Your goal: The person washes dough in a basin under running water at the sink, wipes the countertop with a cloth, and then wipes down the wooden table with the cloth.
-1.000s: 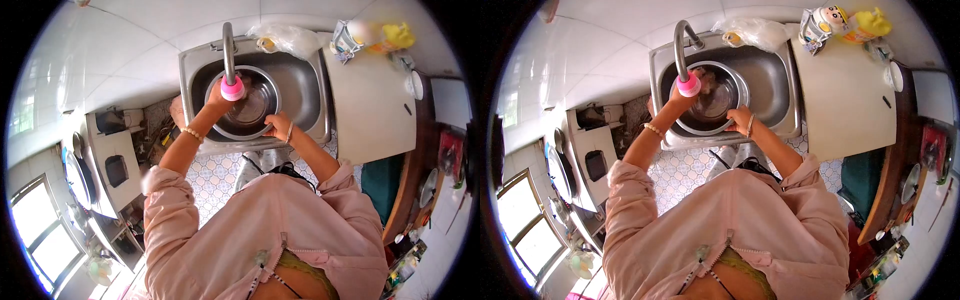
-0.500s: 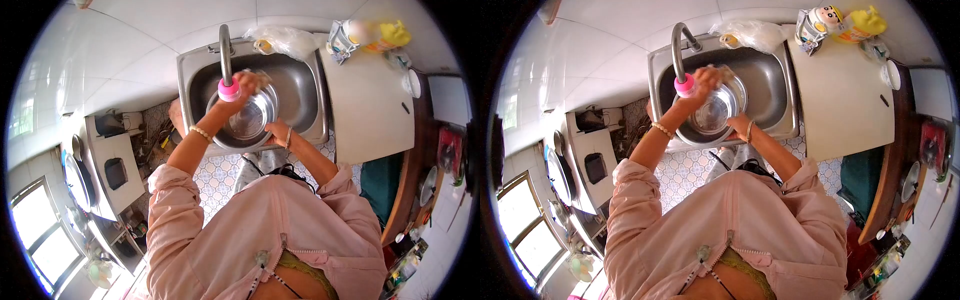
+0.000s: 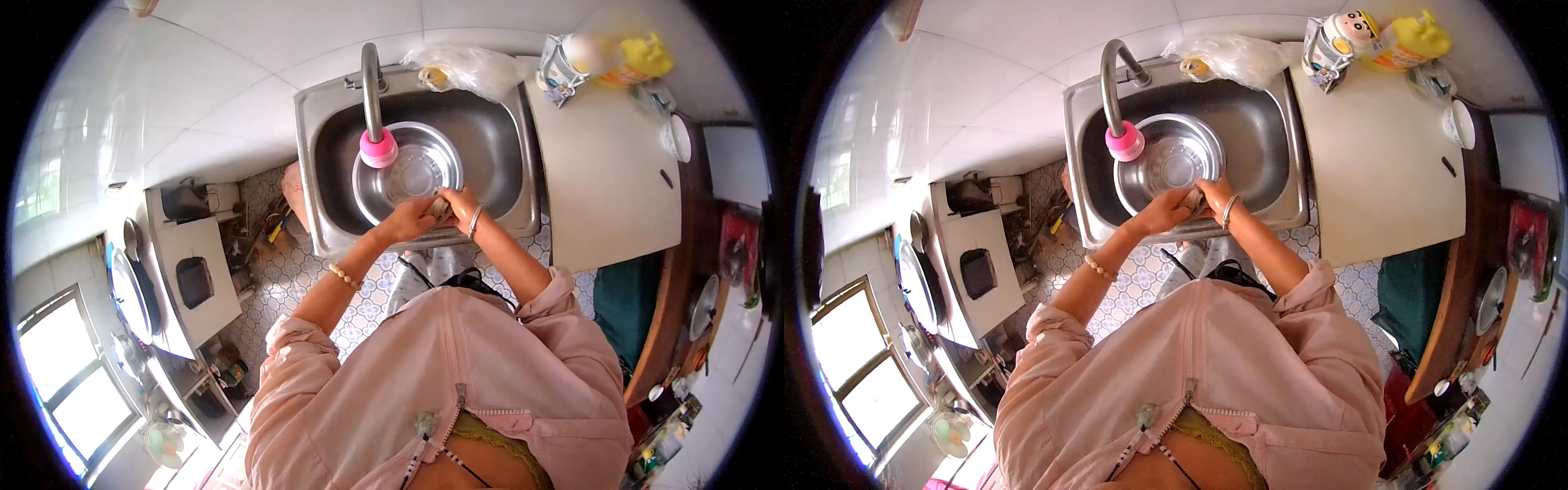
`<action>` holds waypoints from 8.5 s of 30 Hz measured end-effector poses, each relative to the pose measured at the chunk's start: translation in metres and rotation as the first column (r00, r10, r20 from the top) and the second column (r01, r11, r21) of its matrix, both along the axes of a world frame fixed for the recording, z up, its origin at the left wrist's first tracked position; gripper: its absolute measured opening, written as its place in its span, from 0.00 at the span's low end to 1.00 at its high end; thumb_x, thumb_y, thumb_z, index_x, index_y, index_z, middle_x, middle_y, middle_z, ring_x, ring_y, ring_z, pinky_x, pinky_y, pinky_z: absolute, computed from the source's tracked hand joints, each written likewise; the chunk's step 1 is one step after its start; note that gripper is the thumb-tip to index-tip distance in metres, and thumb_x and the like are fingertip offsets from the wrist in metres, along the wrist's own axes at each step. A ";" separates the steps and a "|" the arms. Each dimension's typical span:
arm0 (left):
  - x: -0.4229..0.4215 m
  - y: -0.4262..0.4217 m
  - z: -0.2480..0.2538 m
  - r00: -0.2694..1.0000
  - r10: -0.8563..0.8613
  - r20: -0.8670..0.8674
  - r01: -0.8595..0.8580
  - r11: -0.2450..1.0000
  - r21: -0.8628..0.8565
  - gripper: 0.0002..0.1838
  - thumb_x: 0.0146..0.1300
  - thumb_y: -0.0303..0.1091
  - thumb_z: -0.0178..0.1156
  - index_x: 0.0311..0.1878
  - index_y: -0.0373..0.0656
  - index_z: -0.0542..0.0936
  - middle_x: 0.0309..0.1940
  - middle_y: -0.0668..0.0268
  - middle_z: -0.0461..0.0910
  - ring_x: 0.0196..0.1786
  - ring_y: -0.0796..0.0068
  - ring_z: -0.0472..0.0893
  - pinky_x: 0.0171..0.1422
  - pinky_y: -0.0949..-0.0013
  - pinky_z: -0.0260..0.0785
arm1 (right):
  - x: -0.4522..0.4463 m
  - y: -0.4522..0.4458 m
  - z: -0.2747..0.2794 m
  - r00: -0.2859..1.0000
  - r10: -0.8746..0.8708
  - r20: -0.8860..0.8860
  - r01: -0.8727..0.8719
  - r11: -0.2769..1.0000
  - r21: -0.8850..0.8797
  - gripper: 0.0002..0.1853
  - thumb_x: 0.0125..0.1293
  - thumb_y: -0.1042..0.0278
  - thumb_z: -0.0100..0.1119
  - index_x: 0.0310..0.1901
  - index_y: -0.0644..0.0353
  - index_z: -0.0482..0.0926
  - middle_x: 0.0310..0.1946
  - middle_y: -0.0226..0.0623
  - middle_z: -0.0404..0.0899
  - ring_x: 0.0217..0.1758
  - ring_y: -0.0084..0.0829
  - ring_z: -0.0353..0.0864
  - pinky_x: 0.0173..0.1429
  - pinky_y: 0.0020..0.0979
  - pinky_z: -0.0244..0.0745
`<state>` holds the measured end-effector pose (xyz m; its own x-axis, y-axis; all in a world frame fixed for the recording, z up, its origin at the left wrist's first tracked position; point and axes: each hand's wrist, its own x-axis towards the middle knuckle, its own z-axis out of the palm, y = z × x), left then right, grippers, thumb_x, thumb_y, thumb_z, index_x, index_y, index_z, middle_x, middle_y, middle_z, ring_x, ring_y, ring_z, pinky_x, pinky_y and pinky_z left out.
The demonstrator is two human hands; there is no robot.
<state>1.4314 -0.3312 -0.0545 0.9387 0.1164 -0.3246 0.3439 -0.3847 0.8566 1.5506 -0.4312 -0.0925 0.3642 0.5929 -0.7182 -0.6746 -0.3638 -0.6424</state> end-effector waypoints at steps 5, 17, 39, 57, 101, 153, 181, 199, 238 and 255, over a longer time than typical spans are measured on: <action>0.011 -0.008 0.032 0.988 -0.005 0.157 -0.046 0.945 0.323 0.25 0.43 0.28 0.59 0.50 0.38 0.69 0.41 0.50 0.74 0.44 0.52 0.73 0.49 0.62 0.65 | 0.018 0.000 -0.001 0.912 0.165 -0.374 -0.123 0.983 0.134 0.27 0.55 0.45 0.53 0.51 0.49 0.59 0.41 0.37 0.70 0.34 0.37 0.78 0.26 0.32 0.78; -0.011 0.043 -0.013 0.656 0.740 -0.148 -0.414 0.189 -0.890 0.17 0.57 0.33 0.55 0.51 0.46 0.68 0.44 0.65 0.74 0.47 0.69 0.74 0.49 0.59 0.69 | 0.076 -0.019 -0.025 0.986 -0.146 0.079 0.152 0.985 -0.083 0.29 0.59 0.44 0.47 0.55 0.56 0.63 0.45 0.34 0.70 0.53 0.28 0.67 0.45 0.32 0.68; 0.040 -0.031 0.038 0.782 0.239 0.576 -0.531 0.740 0.414 0.28 0.48 0.31 0.54 0.56 0.38 0.64 0.57 0.48 0.58 0.61 0.44 0.54 0.65 0.50 0.44 | 0.040 0.015 0.034 0.525 0.022 0.851 -0.092 0.995 0.031 0.14 0.58 0.62 0.48 0.30 0.68 0.70 0.25 0.53 0.73 0.32 0.50 0.73 0.34 0.41 0.65; 0.029 -0.035 -0.016 0.429 0.876 0.220 -0.663 0.471 -0.582 0.25 0.58 0.34 0.44 0.60 0.40 0.58 0.59 0.56 0.56 0.63 0.62 0.54 0.67 0.63 0.40 | 0.054 -0.001 0.026 0.819 -0.519 -0.244 0.573 0.720 0.391 0.19 0.65 0.58 0.41 0.48 0.65 0.68 0.46 0.38 0.72 0.48 0.34 0.71 0.54 0.36 0.65; 0.035 -0.037 0.032 0.740 0.386 0.551 -0.504 0.860 0.074 0.29 0.58 0.33 0.46 0.63 0.38 0.54 0.63 0.50 0.50 0.67 0.50 0.43 0.69 0.54 0.28 | 0.034 -0.008 0.062 0.899 -0.325 0.292 0.243 0.927 0.284 0.10 0.60 0.61 0.53 0.33 0.59 0.70 0.28 0.23 0.67 0.31 0.17 0.63 0.38 0.20 0.60; -0.045 0.043 -0.043 0.428 0.898 -0.101 -0.874 0.383 -0.300 0.15 0.44 0.26 0.54 0.38 0.33 0.71 0.28 0.62 0.74 0.30 0.74 0.73 0.36 0.70 0.66 | 0.034 -0.021 0.113 -0.308 0.047 0.950 -0.547 0.809 -0.217 0.30 0.43 0.58 0.63 0.49 0.61 0.68 0.43 0.46 0.71 0.54 0.41 0.65 0.59 0.40 0.55; 0.014 0.129 -0.063 0.972 -0.056 0.227 -0.036 0.924 0.381 0.24 0.58 0.35 0.48 0.58 0.45 0.60 0.53 0.60 0.68 0.57 0.66 0.67 0.53 0.64 0.64 | -0.004 0.008 0.044 0.955 0.270 -0.123 -0.269 0.963 0.031 0.15 0.47 0.80 0.45 0.40 0.67 0.71 0.31 0.40 0.76 0.33 0.35 0.79 0.31 0.38 0.78; -0.035 -0.005 -0.022 0.479 0.737 -0.478 -0.777 0.101 -0.622 0.11 0.60 0.31 0.44 0.39 0.33 0.71 0.34 0.58 0.74 0.36 0.65 0.78 0.42 0.66 0.73 | 0.008 0.027 -0.037 0.712 -0.120 0.691 0.049 0.991 0.121 0.37 0.40 0.86 0.43 0.59 0.62 0.53 0.50 0.40 0.63 0.50 0.33 0.66 0.53 0.26 0.63; -0.011 0.112 -0.022 0.940 0.278 0.199 -0.332 0.879 0.343 0.14 0.54 0.30 0.52 0.45 0.38 0.70 0.35 0.52 0.73 0.42 0.58 0.74 0.46 0.61 0.63 | -0.024 0.034 0.021 0.959 0.033 -0.282 -0.024 0.999 0.037 0.10 0.48 0.80 0.47 0.35 0.68 0.69 0.26 0.39 0.71 0.27 0.37 0.76 0.33 0.45 0.79; 0.001 0.089 -0.002 0.925 -0.060 -0.376 0.341 0.569 0.748 0.14 0.51 0.32 0.49 0.40 0.39 0.76 0.38 0.54 0.75 0.42 0.56 0.75 0.47 0.59 0.67 | -0.019 0.025 0.015 0.967 0.103 -0.233 -0.097 0.995 0.034 0.14 0.44 0.83 0.49 0.37 0.67 0.69 0.29 0.41 0.72 0.32 0.41 0.76 0.36 0.49 0.77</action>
